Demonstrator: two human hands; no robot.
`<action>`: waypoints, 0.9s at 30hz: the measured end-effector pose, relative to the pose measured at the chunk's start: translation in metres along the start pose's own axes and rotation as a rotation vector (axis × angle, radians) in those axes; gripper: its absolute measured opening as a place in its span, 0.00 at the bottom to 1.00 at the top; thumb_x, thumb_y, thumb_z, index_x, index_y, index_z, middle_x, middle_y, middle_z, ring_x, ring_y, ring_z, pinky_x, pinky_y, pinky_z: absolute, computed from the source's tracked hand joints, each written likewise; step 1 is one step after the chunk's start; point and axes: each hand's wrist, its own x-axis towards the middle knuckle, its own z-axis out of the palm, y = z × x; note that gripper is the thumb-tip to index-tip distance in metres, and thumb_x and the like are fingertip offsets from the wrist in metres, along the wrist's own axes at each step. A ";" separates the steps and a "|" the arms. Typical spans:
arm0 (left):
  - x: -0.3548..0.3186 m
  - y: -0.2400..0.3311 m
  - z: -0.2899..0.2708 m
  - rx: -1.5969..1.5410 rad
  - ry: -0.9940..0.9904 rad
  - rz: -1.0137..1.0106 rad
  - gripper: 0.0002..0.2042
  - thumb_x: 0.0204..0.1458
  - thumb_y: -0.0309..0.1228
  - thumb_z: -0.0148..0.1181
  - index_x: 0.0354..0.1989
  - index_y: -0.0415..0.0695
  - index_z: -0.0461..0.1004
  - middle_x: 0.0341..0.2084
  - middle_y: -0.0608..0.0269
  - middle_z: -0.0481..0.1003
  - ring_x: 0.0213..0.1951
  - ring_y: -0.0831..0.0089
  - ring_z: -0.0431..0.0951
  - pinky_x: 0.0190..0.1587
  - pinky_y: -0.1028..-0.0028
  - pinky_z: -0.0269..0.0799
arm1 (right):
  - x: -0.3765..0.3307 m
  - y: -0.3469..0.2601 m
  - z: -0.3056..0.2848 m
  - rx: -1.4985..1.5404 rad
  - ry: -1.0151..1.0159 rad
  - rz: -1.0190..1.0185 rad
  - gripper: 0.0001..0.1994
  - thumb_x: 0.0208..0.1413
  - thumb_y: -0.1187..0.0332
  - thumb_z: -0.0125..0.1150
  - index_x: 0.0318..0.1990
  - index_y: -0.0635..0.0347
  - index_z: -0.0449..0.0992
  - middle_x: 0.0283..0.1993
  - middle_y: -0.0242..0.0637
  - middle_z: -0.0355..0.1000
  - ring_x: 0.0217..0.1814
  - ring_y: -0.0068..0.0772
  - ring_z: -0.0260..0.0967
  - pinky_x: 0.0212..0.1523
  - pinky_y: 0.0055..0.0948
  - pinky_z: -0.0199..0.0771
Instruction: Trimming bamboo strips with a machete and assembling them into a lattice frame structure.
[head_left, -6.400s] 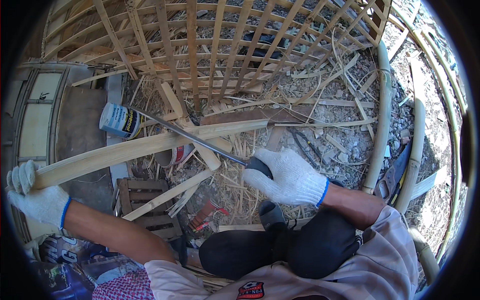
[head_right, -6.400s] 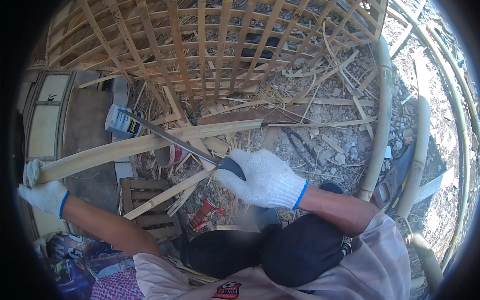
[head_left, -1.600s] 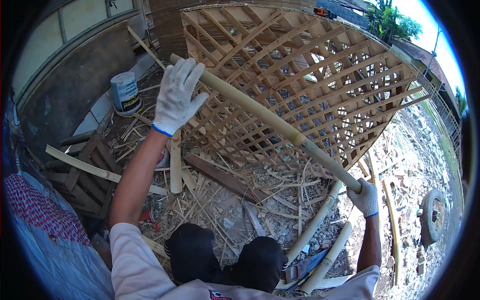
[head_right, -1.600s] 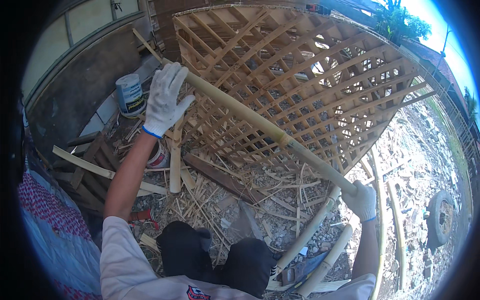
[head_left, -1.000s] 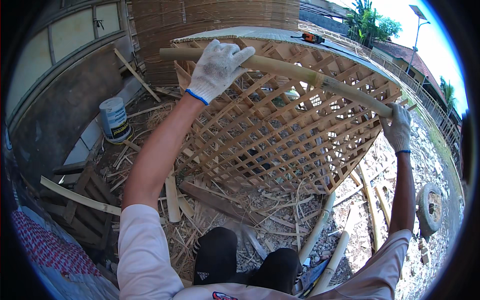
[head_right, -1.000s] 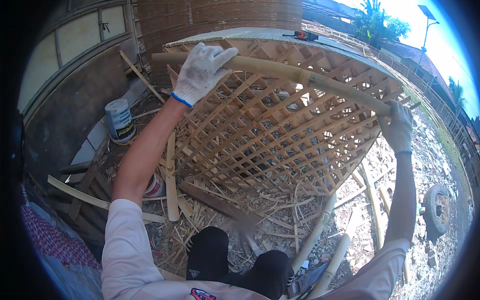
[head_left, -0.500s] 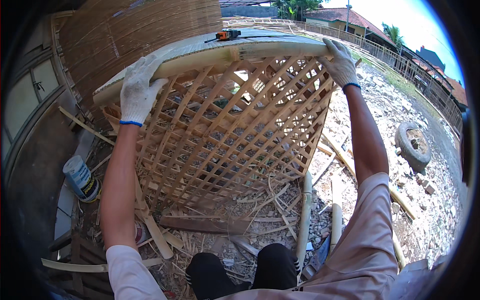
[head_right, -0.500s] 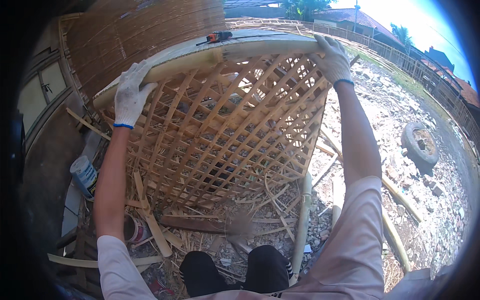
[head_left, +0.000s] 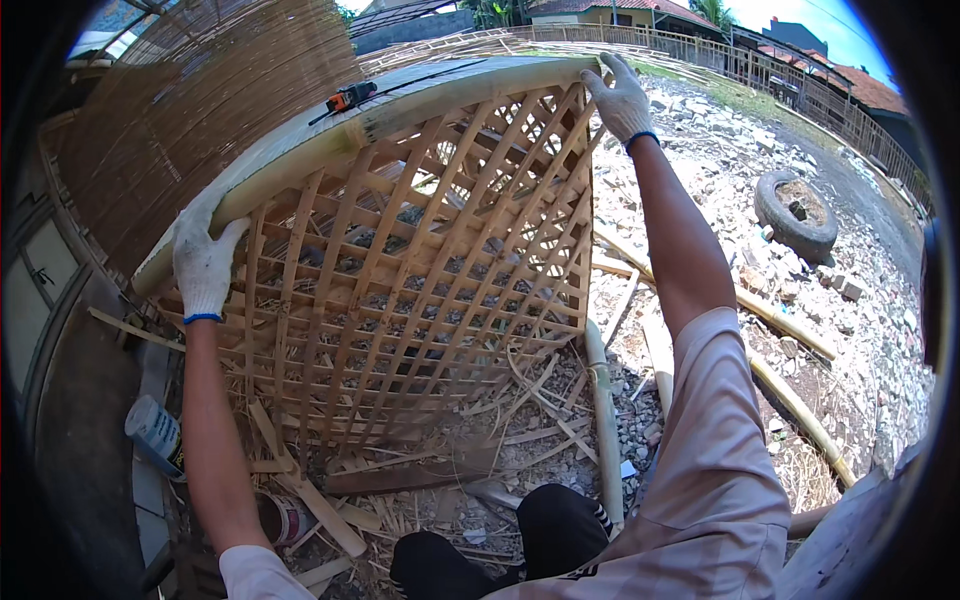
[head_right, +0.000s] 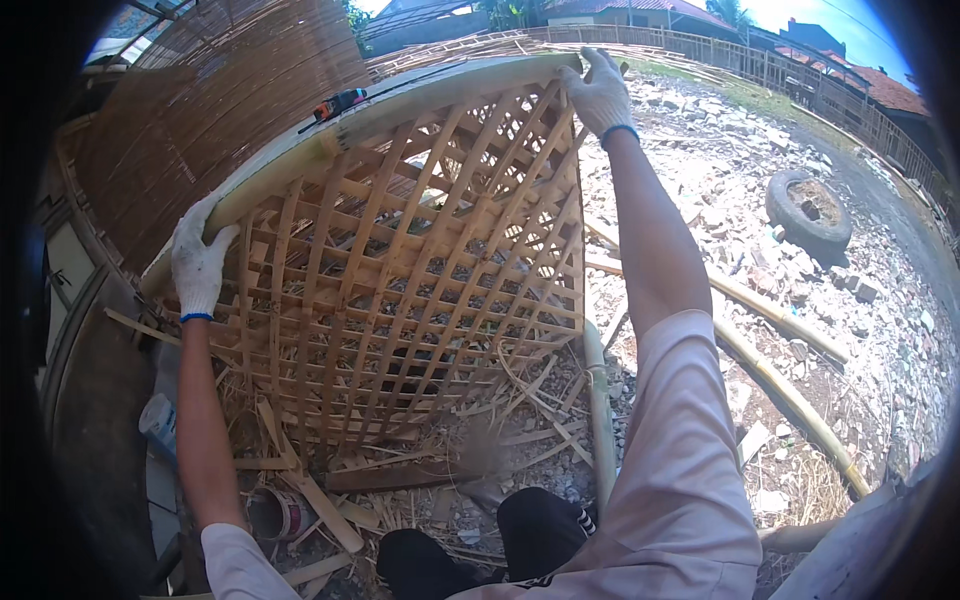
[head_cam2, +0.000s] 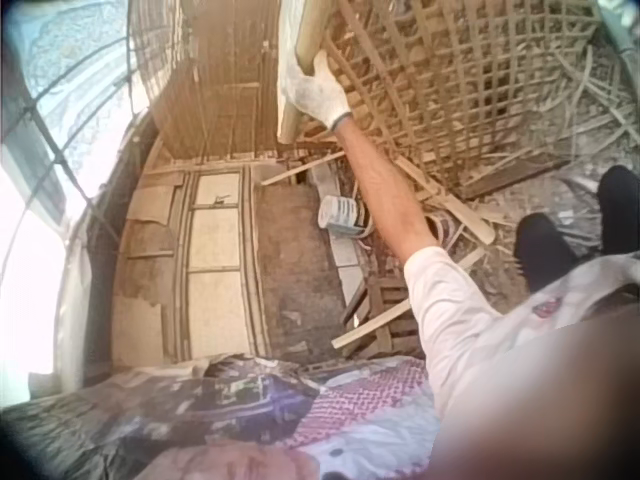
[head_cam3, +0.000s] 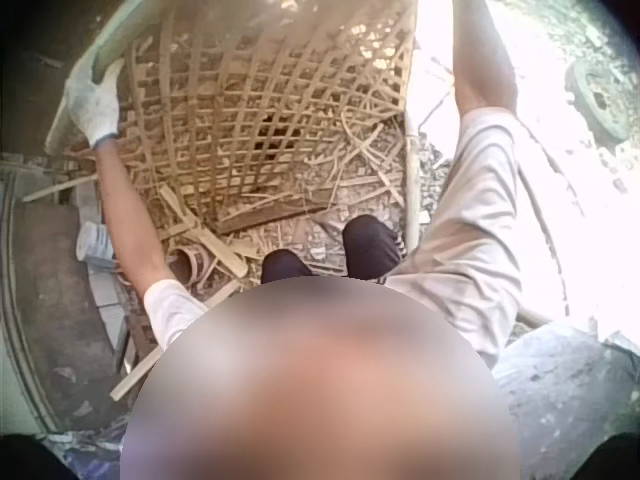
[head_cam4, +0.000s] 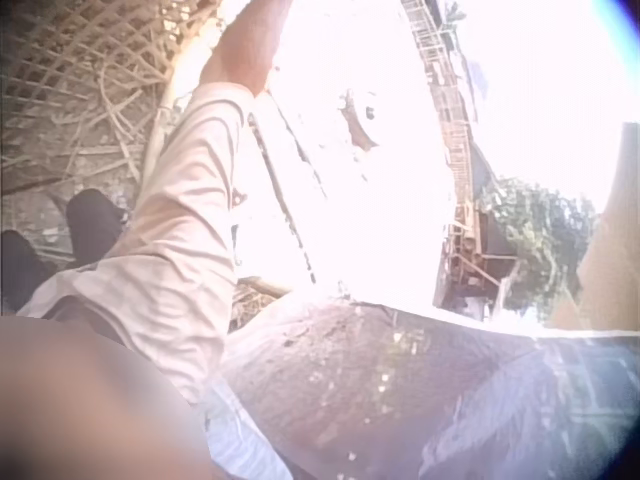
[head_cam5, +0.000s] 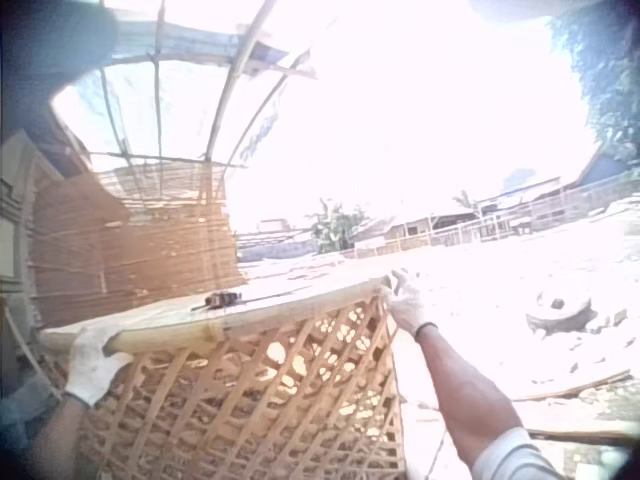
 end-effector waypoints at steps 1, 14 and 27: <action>0.002 0.003 0.008 0.013 0.010 0.013 0.26 0.54 0.30 0.69 0.63 0.50 0.75 0.59 0.56 0.76 0.61 0.56 0.74 0.66 0.61 0.67 | 0.000 0.021 -0.004 0.185 -0.072 0.133 0.31 0.62 0.48 0.64 0.67 0.58 0.74 0.71 0.52 0.68 0.75 0.49 0.64 0.73 0.40 0.63; 0.001 -0.018 0.015 0.089 -0.029 0.030 0.26 0.58 0.29 0.66 0.66 0.50 0.71 0.59 0.56 0.74 0.60 0.57 0.74 0.63 0.60 0.69 | -0.002 0.014 -0.011 0.176 -0.132 0.230 0.24 0.62 0.46 0.62 0.56 0.51 0.84 0.53 0.45 0.82 0.59 0.47 0.78 0.63 0.40 0.75; 0.002 -0.011 0.016 0.125 -0.072 -0.020 0.25 0.59 0.30 0.65 0.67 0.50 0.70 0.59 0.53 0.74 0.60 0.54 0.74 0.65 0.59 0.67 | -0.006 0.000 -0.015 0.271 -0.045 0.295 0.21 0.59 0.51 0.67 0.52 0.54 0.85 0.53 0.41 0.83 0.56 0.42 0.80 0.61 0.36 0.76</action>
